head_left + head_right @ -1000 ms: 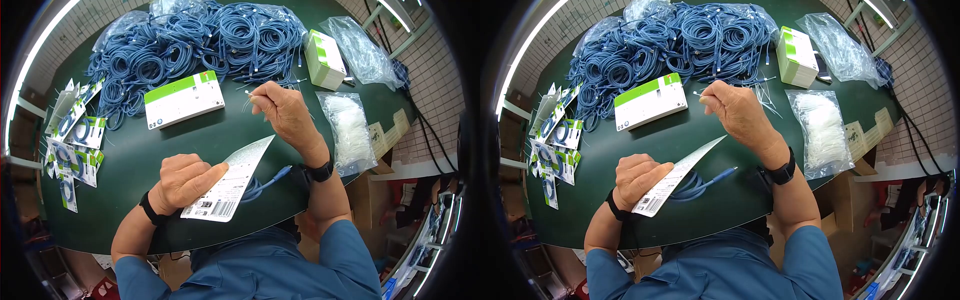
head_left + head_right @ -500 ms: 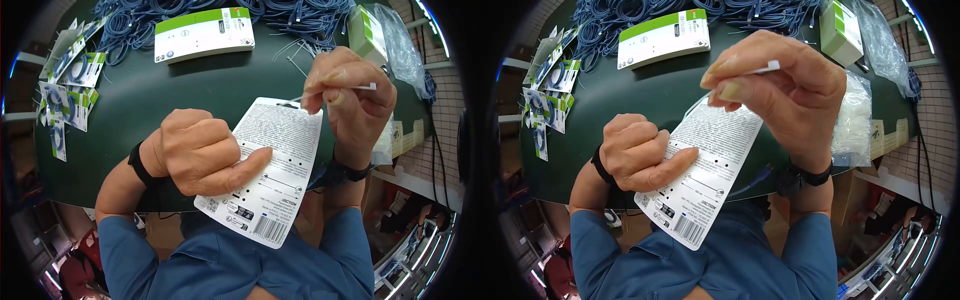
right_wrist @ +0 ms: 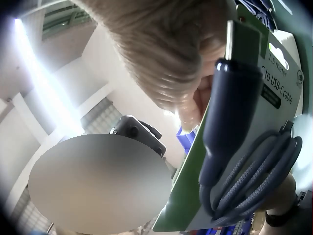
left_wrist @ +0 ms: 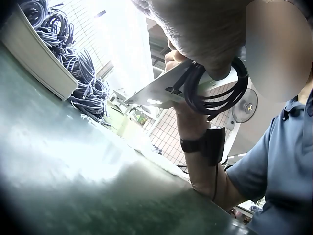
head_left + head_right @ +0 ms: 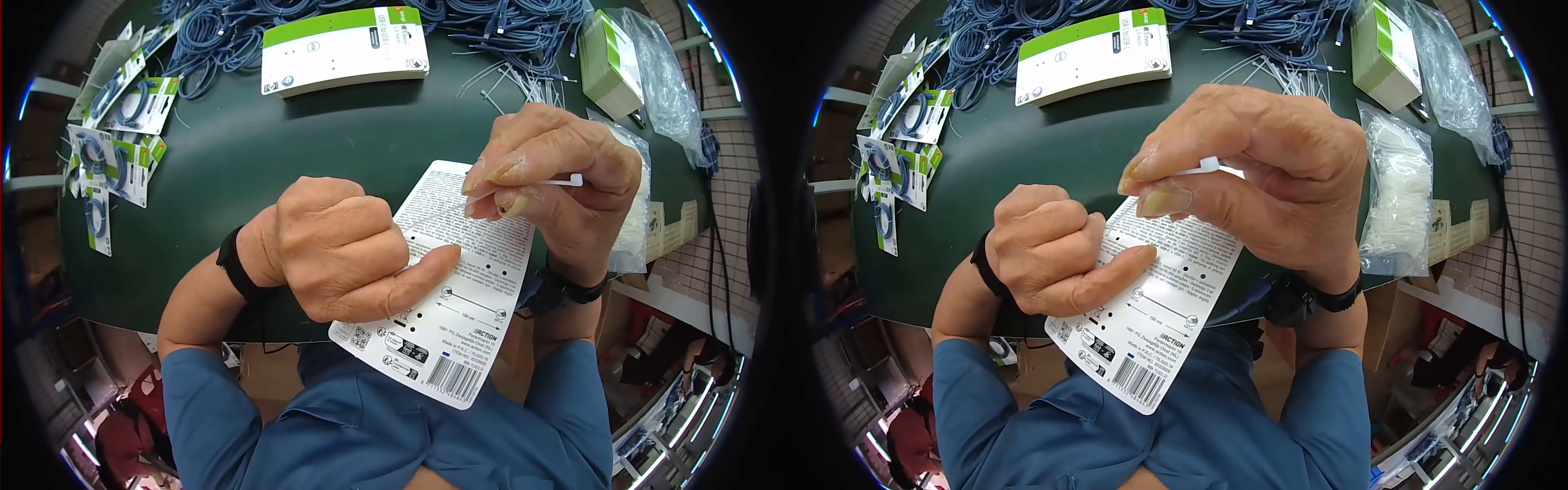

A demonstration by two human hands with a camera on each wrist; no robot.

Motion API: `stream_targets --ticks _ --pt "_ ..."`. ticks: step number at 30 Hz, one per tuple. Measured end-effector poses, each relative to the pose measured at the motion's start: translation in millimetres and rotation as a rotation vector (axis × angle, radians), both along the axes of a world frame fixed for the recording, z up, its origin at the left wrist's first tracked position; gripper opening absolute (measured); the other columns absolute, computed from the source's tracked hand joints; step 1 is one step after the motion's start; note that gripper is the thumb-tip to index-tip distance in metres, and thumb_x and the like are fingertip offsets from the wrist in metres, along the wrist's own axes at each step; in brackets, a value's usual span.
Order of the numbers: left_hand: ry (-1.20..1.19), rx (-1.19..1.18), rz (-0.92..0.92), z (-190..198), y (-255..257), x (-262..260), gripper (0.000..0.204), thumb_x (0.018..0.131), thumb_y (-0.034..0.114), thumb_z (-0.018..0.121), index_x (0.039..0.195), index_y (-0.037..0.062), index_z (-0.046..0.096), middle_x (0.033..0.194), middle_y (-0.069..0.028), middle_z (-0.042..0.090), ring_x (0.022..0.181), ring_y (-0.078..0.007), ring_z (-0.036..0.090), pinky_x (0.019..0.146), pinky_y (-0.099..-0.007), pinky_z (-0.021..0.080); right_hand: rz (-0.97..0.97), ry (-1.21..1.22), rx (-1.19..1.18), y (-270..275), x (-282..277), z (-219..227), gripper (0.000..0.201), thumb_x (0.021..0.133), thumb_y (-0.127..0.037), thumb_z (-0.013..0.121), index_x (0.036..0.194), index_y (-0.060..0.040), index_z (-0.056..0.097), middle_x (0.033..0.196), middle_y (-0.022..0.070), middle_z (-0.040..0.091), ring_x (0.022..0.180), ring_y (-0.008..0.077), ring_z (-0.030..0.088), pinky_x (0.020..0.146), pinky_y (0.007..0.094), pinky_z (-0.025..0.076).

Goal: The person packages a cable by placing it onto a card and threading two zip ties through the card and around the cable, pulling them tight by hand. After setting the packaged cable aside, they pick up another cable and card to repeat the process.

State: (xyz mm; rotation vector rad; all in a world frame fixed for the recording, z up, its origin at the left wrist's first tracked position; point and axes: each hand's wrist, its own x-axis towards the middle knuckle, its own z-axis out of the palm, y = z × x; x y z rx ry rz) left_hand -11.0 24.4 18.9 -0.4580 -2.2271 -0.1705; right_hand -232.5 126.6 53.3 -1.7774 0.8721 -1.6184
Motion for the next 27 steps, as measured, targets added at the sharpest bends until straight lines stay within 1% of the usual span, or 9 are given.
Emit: stream_targets --ticks 2,7,9,14,19,21,23,24,27 --pt "0.003 -0.001 0.002 -0.2 -0.1 -0.5 0.042 0.071 0.020 0.077 0.110 0.0035 0.075 0.063 0.0085 0.035 0.053 -0.0052 0.039 0.045 -0.0237 0.026 0.001 0.055 0.010 -0.3 -1.3 0.9 0.012 0.085 0.000 0.080 0.095 0.0033 0.074 0.083 0.0188 0.075 0.066 0.0186 0.069 0.056 0.0279 0.053" --pt "0.002 0.004 0.001 -0.5 -0.2 -1.4 0.042 0.071 0.020 0.077 0.110 0.0037 0.075 0.063 0.0081 0.036 0.053 -0.0055 0.040 0.045 -0.0239 0.026 -0.011 0.001 0.088 1.6 3.4 2.8 0.013 0.081 0.003 0.080 0.093 0.0018 0.075 0.084 0.0179 0.076 0.070 0.0192 0.070 0.059 0.0285 0.054" --pt "0.001 0.005 0.001 -0.8 0.2 -2.0 0.041 0.071 0.020 0.077 0.109 0.0039 0.075 0.063 0.0080 0.037 0.053 -0.0057 0.040 0.045 -0.0239 0.027 0.032 0.105 0.100 -0.7 1.3 0.0 0.015 0.079 0.003 0.082 0.092 0.0010 0.076 0.085 0.0168 0.076 0.073 0.0198 0.072 0.061 0.0286 0.055" --pt "0.024 0.023 0.029 -4.4 2.1 -5.0 0.040 0.069 0.022 0.077 0.106 0.0048 0.075 0.067 0.0057 0.047 0.055 -0.0073 0.046 0.046 -0.0235 0.029 0.129 0.248 0.215 2.3 0.9 1.3 0.019 0.075 0.004 0.084 0.092 -0.0002 0.079 0.087 0.0147 0.077 0.078 0.0207 0.074 0.066 0.0288 0.057" --pt "0.075 0.055 0.049 -6.5 2.2 -8.2 0.040 0.067 0.022 0.078 0.103 0.0059 0.075 0.072 0.0023 0.055 0.058 -0.0094 0.051 0.048 -0.0243 0.036 0.131 0.223 0.275 1.8 -1.1 3.0 0.018 0.075 0.005 0.084 0.092 0.0000 0.079 0.086 0.0134 0.076 0.076 0.0205 0.073 0.067 0.0288 0.057" --pt "0.087 0.059 0.055 -5.7 2.3 -8.3 0.040 0.066 0.022 0.078 0.102 0.0061 0.075 0.074 0.0013 0.057 0.058 -0.0100 0.053 0.048 -0.0248 0.038 0.134 0.250 0.230 -1.3 -4.7 1.7 0.021 0.077 0.004 0.083 0.097 0.0004 0.078 0.092 0.0133 0.076 0.078 0.0189 0.073 0.068 0.0281 0.057" --pt "0.025 0.139 0.056 -4.7 2.8 -6.1 0.042 0.065 0.020 0.081 0.104 0.0069 0.077 0.082 -0.0009 0.062 0.065 -0.0142 0.060 0.053 -0.0278 0.046 0.126 0.269 0.199 -1.4 -5.7 0.3 0.022 0.079 0.004 0.083 0.100 0.0006 0.078 0.094 0.0132 0.076 0.079 0.0181 0.072 0.068 0.0277 0.056" --pt "-0.005 0.178 0.056 -3.8 1.6 -5.7 0.043 0.064 0.019 0.083 0.105 0.0073 0.078 0.086 -0.0019 0.065 0.068 -0.0163 0.063 0.056 -0.0292 0.050 0.059 0.197 0.213 -0.3 -4.4 -0.5 0.023 0.082 0.003 0.081 0.104 0.0007 0.076 0.097 0.0134 0.075 0.080 0.0173 0.072 0.068 0.0272 0.056" --pt "-0.069 0.279 0.077 0.7 -5.7 -4.1 0.041 0.065 0.015 0.083 0.104 0.0049 0.077 0.083 -0.0032 0.063 0.065 -0.0149 0.062 0.053 -0.0276 0.047 -0.073 0.055 0.225 -0.6 -3.7 -5.3 0.026 0.088 0.002 0.078 0.114 0.0010 0.073 0.103 0.0137 0.074 0.083 0.0157 0.070 0.069 0.0261 0.055"
